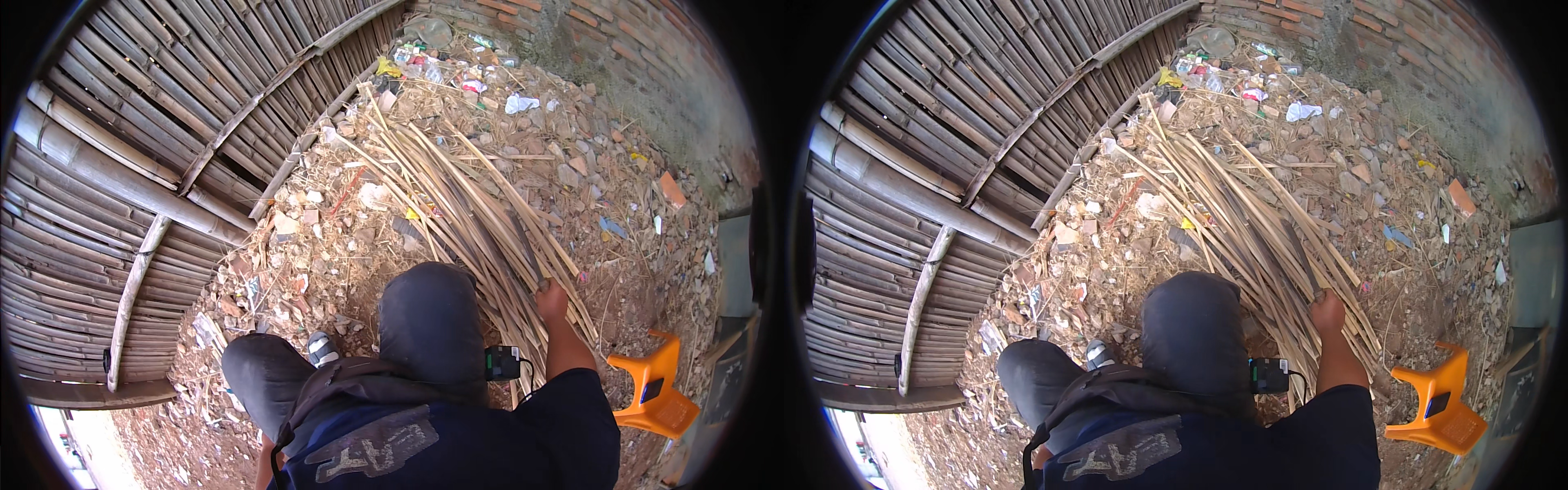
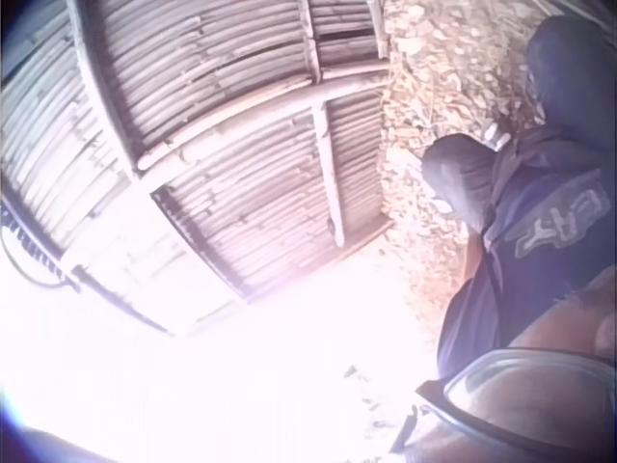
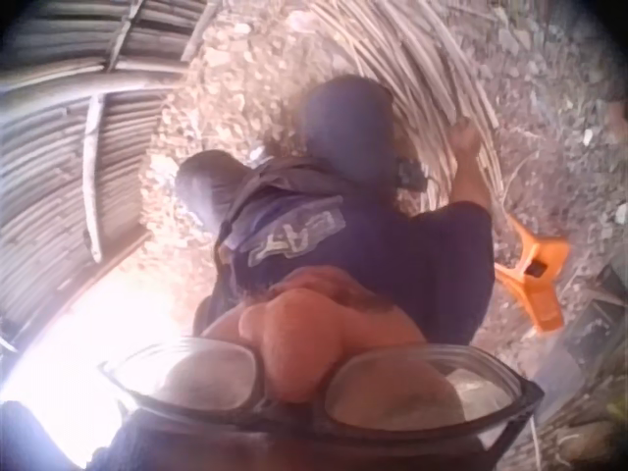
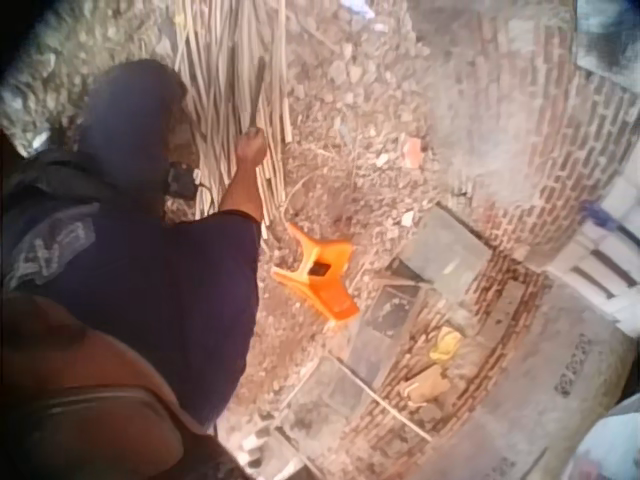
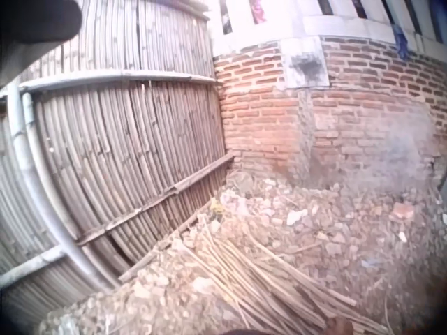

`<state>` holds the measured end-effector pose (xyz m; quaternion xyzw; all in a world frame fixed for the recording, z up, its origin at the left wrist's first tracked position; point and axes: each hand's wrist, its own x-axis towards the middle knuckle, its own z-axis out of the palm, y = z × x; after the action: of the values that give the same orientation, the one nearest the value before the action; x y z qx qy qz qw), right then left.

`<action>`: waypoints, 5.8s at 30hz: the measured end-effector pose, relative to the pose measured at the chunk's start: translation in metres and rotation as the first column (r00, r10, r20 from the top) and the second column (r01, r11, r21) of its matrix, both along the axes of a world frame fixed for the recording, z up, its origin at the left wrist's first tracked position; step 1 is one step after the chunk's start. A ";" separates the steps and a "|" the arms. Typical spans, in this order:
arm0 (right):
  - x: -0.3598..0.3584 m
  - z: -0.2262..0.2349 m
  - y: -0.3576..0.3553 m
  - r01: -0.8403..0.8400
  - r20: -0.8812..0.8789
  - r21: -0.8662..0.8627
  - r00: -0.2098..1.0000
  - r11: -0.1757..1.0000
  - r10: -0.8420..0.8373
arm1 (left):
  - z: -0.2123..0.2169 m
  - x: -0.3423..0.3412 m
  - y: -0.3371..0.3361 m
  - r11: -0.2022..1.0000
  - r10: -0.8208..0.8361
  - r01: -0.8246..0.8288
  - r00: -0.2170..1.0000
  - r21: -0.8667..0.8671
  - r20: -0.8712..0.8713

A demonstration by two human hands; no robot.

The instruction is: The person strips thin layers from bamboo sticks using a knife, holding the stick with one hand and drawing the blade along its length while sitting on the ground.

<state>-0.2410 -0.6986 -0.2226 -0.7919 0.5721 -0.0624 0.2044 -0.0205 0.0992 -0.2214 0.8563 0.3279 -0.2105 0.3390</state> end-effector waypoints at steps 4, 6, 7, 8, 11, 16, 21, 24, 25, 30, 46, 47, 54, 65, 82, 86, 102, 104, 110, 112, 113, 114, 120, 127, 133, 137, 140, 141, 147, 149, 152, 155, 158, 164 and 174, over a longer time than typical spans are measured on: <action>0.013 0.026 -0.012 -0.120 0.188 -0.178 0.970 0.977 0.154 | -0.004 0.010 0.034 0.970 0.113 -0.070 0.977 -0.231 0.180; 0.035 0.056 -0.011 -0.163 0.175 -0.151 0.966 0.975 0.189 | -0.003 0.019 0.051 0.942 0.195 -0.099 0.939 -0.322 0.282; 0.043 0.074 -0.010 -0.179 0.164 -0.146 0.966 0.973 0.202 | 0.005 0.031 0.050 0.996 0.071 -0.051 0.936 -0.068 0.345; 0.044 0.088 -0.010 -0.209 0.191 -0.181 0.951 0.961 0.243 | 0.021 0.044 0.033 0.983 0.154 -0.109 0.924 -0.145 0.351; 0.063 0.125 -0.004 -0.307 0.280 -0.232 0.888 0.923 0.365 | 0.081 0.080 -0.003 0.947 0.260 -0.105 0.805 -0.305 0.532; 0.101 0.183 0.018 -0.445 0.317 -0.271 0.796 0.854 0.515 | 0.199 0.124 -0.029 0.970 0.013 0.204 0.493 -0.131 0.870; 0.128 0.246 0.048 -0.560 0.238 -0.264 0.751 0.786 0.615 | 0.359 0.094 -0.073 0.919 -0.268 0.251 -0.162 0.302 0.950; 0.140 0.275 0.058 -0.670 0.238 -0.185 0.679 0.719 0.694 | 0.424 0.064 -0.072 0.842 -0.426 0.126 -0.443 0.525 0.789; 0.145 0.282 0.064 -0.716 0.244 -0.151 0.641 0.681 0.728 | 0.430 0.056 -0.077 0.856 -0.370 0.111 -0.550 0.504 0.749; 0.161 0.332 0.100 -0.862 0.202 0.038 0.501 0.505 0.841 | 0.390 0.089 -0.112 0.714 -0.621 0.247 -0.211 0.656 0.755; 0.251 0.392 0.179 -0.999 0.173 -0.025 -0.027 -0.023 0.985 | 0.298 0.054 -0.100 0.475 -0.879 0.592 0.291 0.651 0.377; 0.258 0.392 0.181 -0.991 0.122 -0.131 -0.016 0.001 0.992 | 0.292 0.045 -0.096 0.489 -0.872 0.571 0.345 0.659 0.348; 0.298 0.386 0.231 -0.916 0.214 -0.370 0.079 0.156 0.974 | 0.229 -0.039 -0.075 0.771 -0.628 0.454 0.658 0.447 0.415; 0.374 0.287 0.314 -0.997 0.017 -0.025 -0.077 -0.077 0.997 | 0.203 -0.048 -0.097 0.821 -0.549 0.365 0.714 0.439 0.434; 0.403 0.233 0.290 -0.959 0.185 0.191 0.245 0.210 0.952 | 0.183 -0.026 -0.105 0.717 -0.676 0.390 0.592 0.579 0.439; 0.398 0.222 0.299 -0.986 0.182 0.106 0.146 0.128 0.972 | 0.189 -0.028 -0.103 0.743 -0.647 0.401 0.634 0.536 0.423; 0.367 0.242 0.327 -0.999 -0.013 0.023 -0.041 -0.041 0.999 | 0.198 -0.023 -0.099 0.753 -0.645 0.431 0.636 0.498 0.424; 0.379 0.241 0.319 -0.973 0.079 0.231 0.014 -0.005 0.997 | 0.188 -0.021 -0.099 0.754 -0.643 0.424 0.635 0.502 0.429; 0.408 0.208 0.281 -0.957 0.195 0.124 0.281 0.261 0.940 | 0.197 -0.020 -0.102 0.724 -0.655 0.407 0.660 0.558 0.369; 0.401 0.216 0.293 -0.973 0.111 0.131 0.204 0.189 0.973 | 0.201 -0.021 -0.100 0.720 -0.656 0.416 0.670 0.555 0.348; 0.393 0.225 0.302 -0.977 0.060 0.145 0.165 0.155 0.984 | 0.199 -0.022 -0.100 0.723 -0.657 0.422 0.665 0.548 0.355; 0.390 0.226 0.312 -0.975 0.037 0.208 0.088 0.078 0.995 | 0.197 -0.020 -0.099 0.725 -0.658 0.427 0.661 0.541 0.361; 0.401 0.219 0.289 -0.960 0.211 0.256 0.167 0.110 0.963 | 0.188 -0.012 -0.091 0.764 -0.642 0.475 0.630 0.437 0.437; 0.395 0.206 0.302 -0.980 0.136 0.150 0.155 0.134 0.979 | 0.204 -0.016 -0.100 0.752 -0.647 0.460 0.650 0.472 0.399; 0.399 0.219 0.303 -0.988 0.192 0.150 0.007 -0.023 0.981 | 0.192 -0.003 -0.092 0.793 -0.608 0.499 0.672 0.349 0.422; 0.396 0.214 0.313 -0.984 0.173 0.176 0.050 0.019 0.984 | 0.199 -0.003 -0.093 0.767 -0.638 0.506 0.663 0.395 0.391; 0.383 0.215 0.326 -0.998 0.145 0.068 0.007 -0.003 0.989 | 0.197 -0.007 -0.093 0.769 -0.635 0.493 0.660 0.406 0.400; 0.379 0.216 0.330 -1.000 0.123 0.020 -0.020 -0.022 0.992 | 0.197 -0.009 -0.093 0.761 -0.643 0.493 0.660 0.422 0.389; 0.399 0.208 0.320 -0.966 0.134 0.244 0.118 0.083 0.984 | 0.198 -0.006 -0.095 0.751 -0.655 0.506 0.653 0.424 0.380; 0.415 0.202 0.304 -0.941 0.170 0.246 0.280 0.234 0.945 | 0.202 -0.004 -0.094 0.744 -0.661 0.502 0.645 0.441 0.383; 0.419 0.178 0.290 -0.966 0.256 0.063 0.257 0.249 0.932 | 0.217 0.000 -0.095 0.750 -0.658 0.542 0.668 0.378 0.347; 0.401 0.210 0.305 -0.969 0.154 0.117 0.232 0.215 0.960 | 0.223 -0.003 -0.089 0.791 -0.612 0.552 0.724 0.265 0.319; 0.387 0.219 0.316 -0.999 0.144 0.019 0.051 0.049 0.988 | 0.220 -0.007 -0.085 0.839 -0.538 0.535 0.788 0.099 0.299; 0.381 0.215 0.316 -0.993 0.143 -0.087 -0.088 -0.076 0.986 | 0.200 -0.010 -0.078 0.873 -0.480 0.476 0.804 0.103 0.351; 0.382 0.222 0.312 -0.999 0.161 -0.018 -0.033 -0.031 0.986 | 0.202 -0.026 -0.080 0.752 -0.652 0.562 0.709 0.344 0.269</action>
<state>0.1408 -0.3866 -0.0003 -0.9442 -0.1800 0.0830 0.2631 -0.0467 0.0188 -0.0194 0.9738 -0.0223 -0.1036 0.2010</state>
